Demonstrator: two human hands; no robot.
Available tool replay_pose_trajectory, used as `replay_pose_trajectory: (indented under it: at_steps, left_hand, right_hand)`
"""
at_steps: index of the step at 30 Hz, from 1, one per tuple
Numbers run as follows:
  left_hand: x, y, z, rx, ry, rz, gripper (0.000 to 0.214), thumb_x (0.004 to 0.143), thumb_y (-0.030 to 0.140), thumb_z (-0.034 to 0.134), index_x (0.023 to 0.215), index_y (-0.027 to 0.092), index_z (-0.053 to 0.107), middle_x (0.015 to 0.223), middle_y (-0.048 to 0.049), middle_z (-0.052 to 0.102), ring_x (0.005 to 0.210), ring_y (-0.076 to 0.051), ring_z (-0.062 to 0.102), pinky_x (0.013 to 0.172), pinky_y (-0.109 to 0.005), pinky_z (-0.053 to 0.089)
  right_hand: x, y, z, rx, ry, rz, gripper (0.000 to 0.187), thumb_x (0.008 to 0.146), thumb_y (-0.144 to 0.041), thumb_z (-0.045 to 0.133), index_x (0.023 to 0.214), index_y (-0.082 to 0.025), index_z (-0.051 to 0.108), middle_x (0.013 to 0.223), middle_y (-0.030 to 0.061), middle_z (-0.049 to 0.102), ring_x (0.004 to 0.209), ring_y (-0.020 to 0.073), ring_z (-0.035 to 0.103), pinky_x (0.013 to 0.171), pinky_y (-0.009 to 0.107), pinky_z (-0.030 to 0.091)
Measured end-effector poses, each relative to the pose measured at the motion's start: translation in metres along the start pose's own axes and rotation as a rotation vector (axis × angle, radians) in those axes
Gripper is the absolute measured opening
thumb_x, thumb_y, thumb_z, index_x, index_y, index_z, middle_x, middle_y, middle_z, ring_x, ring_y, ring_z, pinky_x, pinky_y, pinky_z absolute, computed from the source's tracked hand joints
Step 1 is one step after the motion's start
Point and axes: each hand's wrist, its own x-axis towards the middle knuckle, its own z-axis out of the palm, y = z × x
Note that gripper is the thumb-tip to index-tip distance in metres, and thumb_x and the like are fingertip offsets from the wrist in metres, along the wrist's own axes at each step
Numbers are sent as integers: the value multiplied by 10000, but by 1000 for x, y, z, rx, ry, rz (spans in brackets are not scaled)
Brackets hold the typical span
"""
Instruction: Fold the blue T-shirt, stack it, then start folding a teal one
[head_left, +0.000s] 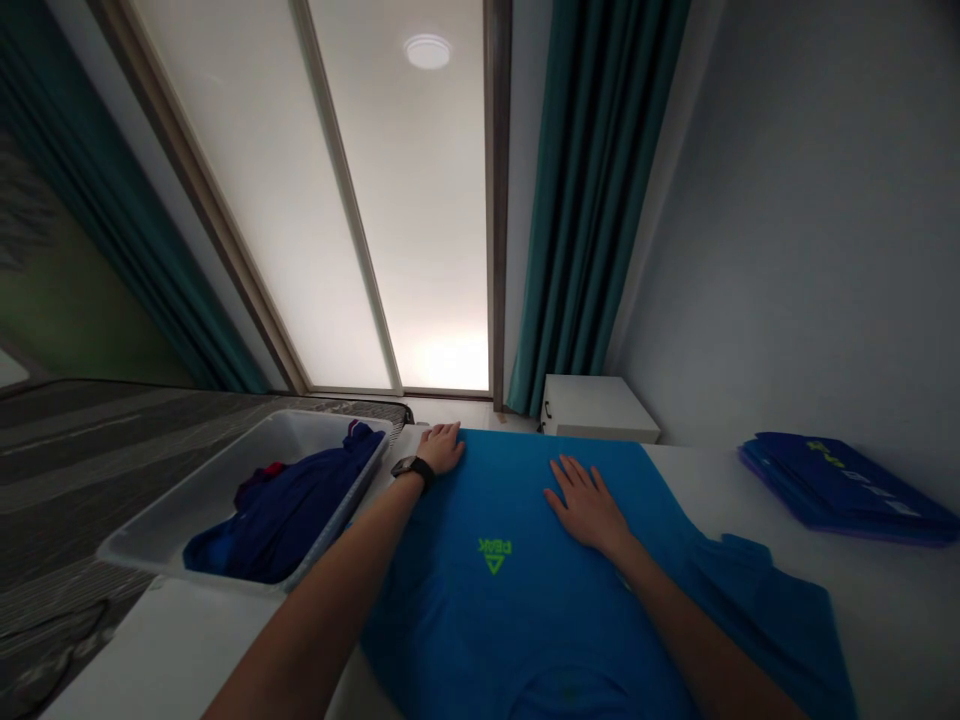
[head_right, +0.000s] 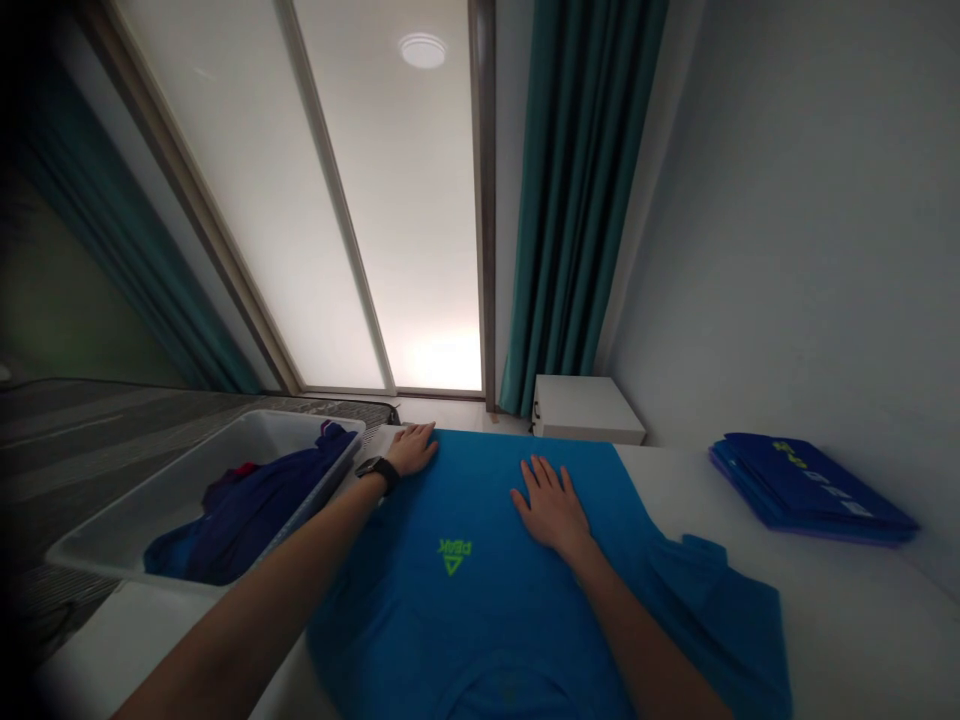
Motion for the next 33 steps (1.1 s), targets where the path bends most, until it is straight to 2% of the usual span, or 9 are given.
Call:
replay_pose_trajectory:
  at_steps: [8, 13, 16, 18, 21, 23, 26, 29, 33]
  left_hand:
    - [11, -39, 6, -29, -21, -128, 479, 985, 363, 244, 1384, 210, 460, 1480, -96, 451, 1368, -281, 367, 1089, -511, 271]
    - [6, -39, 3, -33, -22, -159, 506, 987, 352, 240, 1421, 155, 410, 1517, -133, 393, 1405, -291, 323, 1112, -503, 249]
    - [-5, -22, 1, -22, 14, -125, 539, 989, 355, 247, 1462, 113, 337, 1557, -163, 307, 1437, -303, 260, 1138, -504, 208]
    - [-19, -2, 1, -16, 35, -53, 536, 990, 367, 271, 1471, 138, 332, 1577, -131, 274, 1456, -274, 221, 1171, -470, 155]
    - [-51, 38, 4, -28, 23, 83, 538, 981, 433, 325, 1466, 204, 361, 1571, -76, 308, 1449, -245, 254, 1181, -440, 174]
    - [-76, 66, 9, -43, 31, 239, 567, 985, 487, 303, 1469, 198, 368, 1562, -88, 324, 1443, -257, 271, 1171, -458, 218]
    - [-112, 95, 16, -56, 61, 362, 571, 985, 509, 311, 1481, 231, 357, 1564, -66, 320, 1442, -246, 278, 1166, -456, 249]
    - [-133, 104, 23, -60, 56, 411, 611, 983, 550, 293, 1492, 215, 345, 1563, -77, 319, 1440, -243, 286, 1171, -453, 248]
    - [-139, 96, 26, -66, 71, 474, 634, 982, 577, 274, 1508, 227, 318, 1571, -67, 299, 1446, -240, 270, 1188, -462, 209]
  right_hand:
    - [0, 0, 0, 5, 9, -3, 759, 947, -636, 86, 1546, -177, 169, 1619, 52, 105, 1487, 212, 51, 1196, 470, 4]
    - [1, 2, 2, 8, 12, -12, 762, 945, -639, 90, 1546, -177, 170, 1620, 52, 106, 1486, 219, 58, 1195, 474, 6]
    - [1, 3, 2, 6, 13, -10, 759, 946, -637, 97, 1546, -177, 175, 1620, 50, 109, 1487, 216, 53, 1195, 470, 5]
    - [1, 2, 1, 7, 11, -10, 760, 946, -638, 94, 1546, -178, 173, 1620, 50, 115, 1487, 214, 53, 1195, 469, 4]
    - [0, -1, -3, 4, 10, -3, 750, 953, -619, 97, 1546, -168, 180, 1617, 57, 130, 1486, 214, 66, 1196, 465, 13]
    - [-4, -4, -7, -15, 12, 9, 732, 962, -587, 106, 1542, -149, 195, 1613, 70, 148, 1484, 218, 81, 1195, 471, 6]
    - [-22, -11, -13, -45, 14, -11, 725, 968, -562, 111, 1534, -123, 221, 1604, 92, 171, 1483, 226, 96, 1191, 482, -20]
    - [-51, -16, -13, -18, -25, -56, 743, 961, -591, 94, 1535, -137, 224, 1604, 75, 167, 1482, 220, 103, 1198, 471, 6]
    - [-87, -19, -7, 14, -48, -53, 778, 943, -645, 87, 1547, -160, 162, 1615, 43, 99, 1486, 224, 62, 1201, 469, 23]
